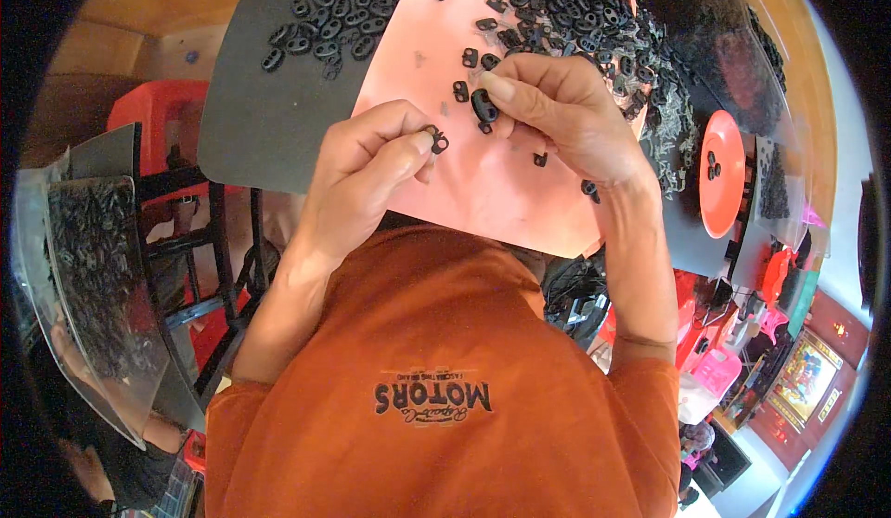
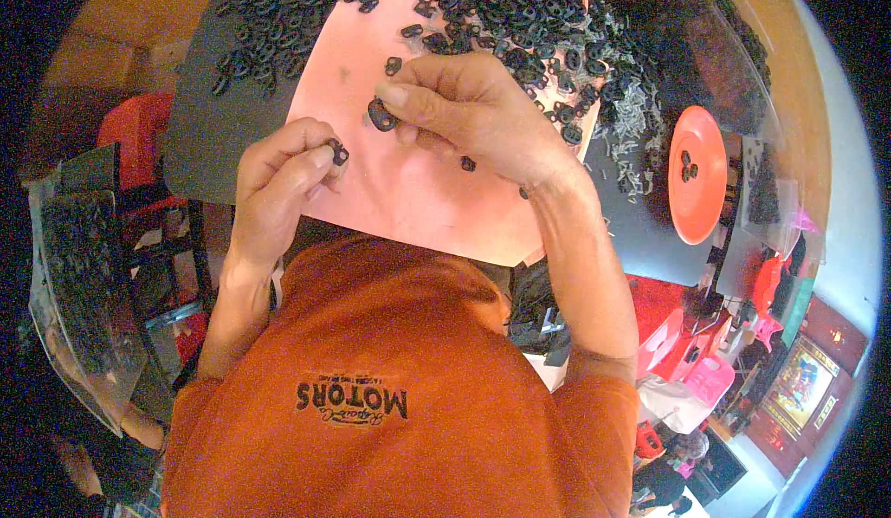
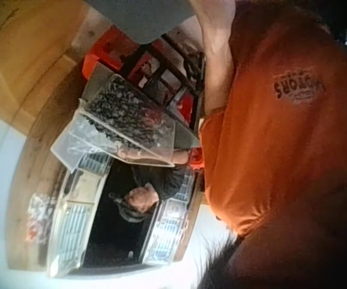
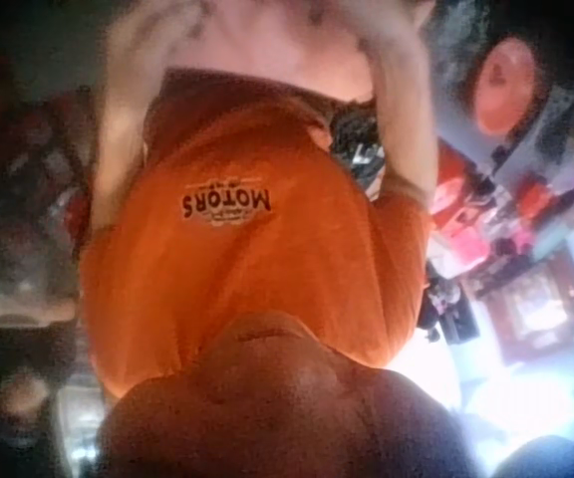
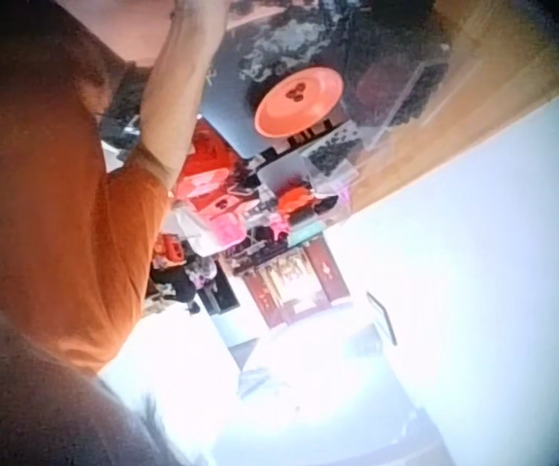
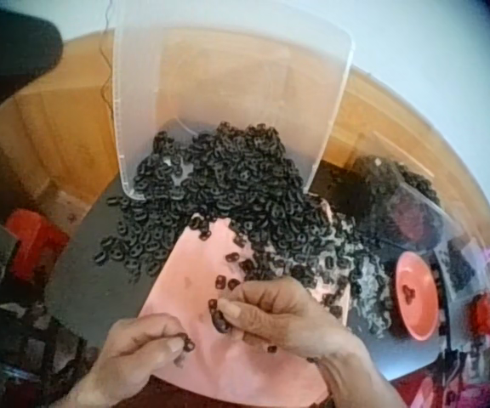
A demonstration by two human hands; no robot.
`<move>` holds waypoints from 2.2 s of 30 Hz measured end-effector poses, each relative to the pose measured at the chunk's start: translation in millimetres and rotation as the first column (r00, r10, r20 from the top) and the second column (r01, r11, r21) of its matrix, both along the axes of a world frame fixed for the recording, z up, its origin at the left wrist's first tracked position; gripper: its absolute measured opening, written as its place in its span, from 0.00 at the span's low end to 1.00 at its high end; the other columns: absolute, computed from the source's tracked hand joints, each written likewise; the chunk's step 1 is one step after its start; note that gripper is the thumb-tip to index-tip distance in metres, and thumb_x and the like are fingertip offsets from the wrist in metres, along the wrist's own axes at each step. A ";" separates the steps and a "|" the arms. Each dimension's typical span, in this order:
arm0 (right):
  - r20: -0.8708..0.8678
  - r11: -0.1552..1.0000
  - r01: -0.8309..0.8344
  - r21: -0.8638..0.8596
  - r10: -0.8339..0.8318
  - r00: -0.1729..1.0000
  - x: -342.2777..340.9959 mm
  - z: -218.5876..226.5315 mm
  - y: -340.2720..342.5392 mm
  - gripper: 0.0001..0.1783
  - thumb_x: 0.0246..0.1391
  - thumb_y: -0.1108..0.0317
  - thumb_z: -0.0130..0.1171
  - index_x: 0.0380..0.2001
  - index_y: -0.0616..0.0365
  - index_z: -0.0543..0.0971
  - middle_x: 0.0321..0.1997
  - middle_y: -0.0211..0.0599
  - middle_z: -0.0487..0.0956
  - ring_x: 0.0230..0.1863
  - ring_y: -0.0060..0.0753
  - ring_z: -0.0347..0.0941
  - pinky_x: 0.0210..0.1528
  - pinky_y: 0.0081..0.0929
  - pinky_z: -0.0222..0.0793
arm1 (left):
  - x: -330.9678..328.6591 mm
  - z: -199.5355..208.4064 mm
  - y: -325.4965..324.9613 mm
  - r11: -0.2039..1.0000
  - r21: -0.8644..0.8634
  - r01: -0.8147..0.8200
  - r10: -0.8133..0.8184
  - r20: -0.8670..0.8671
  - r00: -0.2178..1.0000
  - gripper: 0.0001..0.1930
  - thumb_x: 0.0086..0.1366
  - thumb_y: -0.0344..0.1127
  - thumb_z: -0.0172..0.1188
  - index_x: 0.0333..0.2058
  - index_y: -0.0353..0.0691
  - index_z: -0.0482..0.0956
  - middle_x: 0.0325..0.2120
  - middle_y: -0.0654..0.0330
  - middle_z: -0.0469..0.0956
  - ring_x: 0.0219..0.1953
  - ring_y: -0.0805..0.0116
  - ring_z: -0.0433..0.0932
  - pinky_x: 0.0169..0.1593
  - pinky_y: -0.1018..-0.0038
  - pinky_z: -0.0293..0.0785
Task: The person sits at a table and repeatedly picks up small black plastic components from a pile. They manipulate the pieces with their hands, appearing to snap or fit them together, and then place the assembled units onto a pink sheet on the table. The process is repetitive, focusing on manual assembly of small parts.
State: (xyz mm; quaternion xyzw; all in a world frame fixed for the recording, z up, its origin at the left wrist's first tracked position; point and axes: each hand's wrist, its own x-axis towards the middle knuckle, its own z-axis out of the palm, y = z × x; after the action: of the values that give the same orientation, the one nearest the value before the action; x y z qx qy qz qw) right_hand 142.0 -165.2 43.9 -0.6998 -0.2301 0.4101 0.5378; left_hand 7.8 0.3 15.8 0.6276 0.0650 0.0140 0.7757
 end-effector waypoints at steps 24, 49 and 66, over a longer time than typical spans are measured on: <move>0.642 0.971 -0.220 -0.096 0.229 0.731 -26.4 12.1 12.9 0.14 0.53 0.61 0.56 0.25 0.62 0.70 0.23 0.45 0.70 0.26 0.50 0.69 0.28 0.41 0.63 | 2.0 -3.4 2.4 0.992 0.118 0.048 -0.049 0.006 0.999 0.07 0.62 0.29 0.49 0.25 0.35 0.69 0.19 0.69 0.65 0.23 0.83 0.61 0.27 0.82 0.59; 0.811 0.980 -0.195 -0.032 0.140 0.569 -27.2 -3.4 -5.3 0.09 0.47 0.70 0.57 0.31 0.63 0.73 0.32 0.41 0.71 0.29 0.45 0.71 0.29 0.36 0.68 | 0.8 -8.5 -1.6 0.948 0.316 0.039 -0.076 0.105 0.991 0.05 0.56 0.27 0.53 0.23 0.33 0.69 0.14 0.64 0.63 0.18 0.79 0.60 0.21 0.78 0.56; 0.906 0.939 0.042 -0.342 0.317 0.279 25.6 -2.5 8.6 0.09 0.53 0.71 0.51 0.38 0.60 0.73 0.35 0.41 0.71 0.33 0.47 0.72 0.34 0.35 0.69 | -2.7 -8.0 -1.4 0.975 0.222 -0.002 -0.027 0.127 0.992 0.06 0.55 0.25 0.50 0.21 0.31 0.67 0.14 0.62 0.63 0.18 0.79 0.59 0.21 0.77 0.56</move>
State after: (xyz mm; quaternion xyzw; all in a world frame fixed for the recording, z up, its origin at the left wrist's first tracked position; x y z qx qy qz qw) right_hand 167.7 -156.7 41.4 -0.8542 -0.4995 -0.0117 0.1439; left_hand 5.1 -1.1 7.8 0.7085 0.0089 0.0569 0.7034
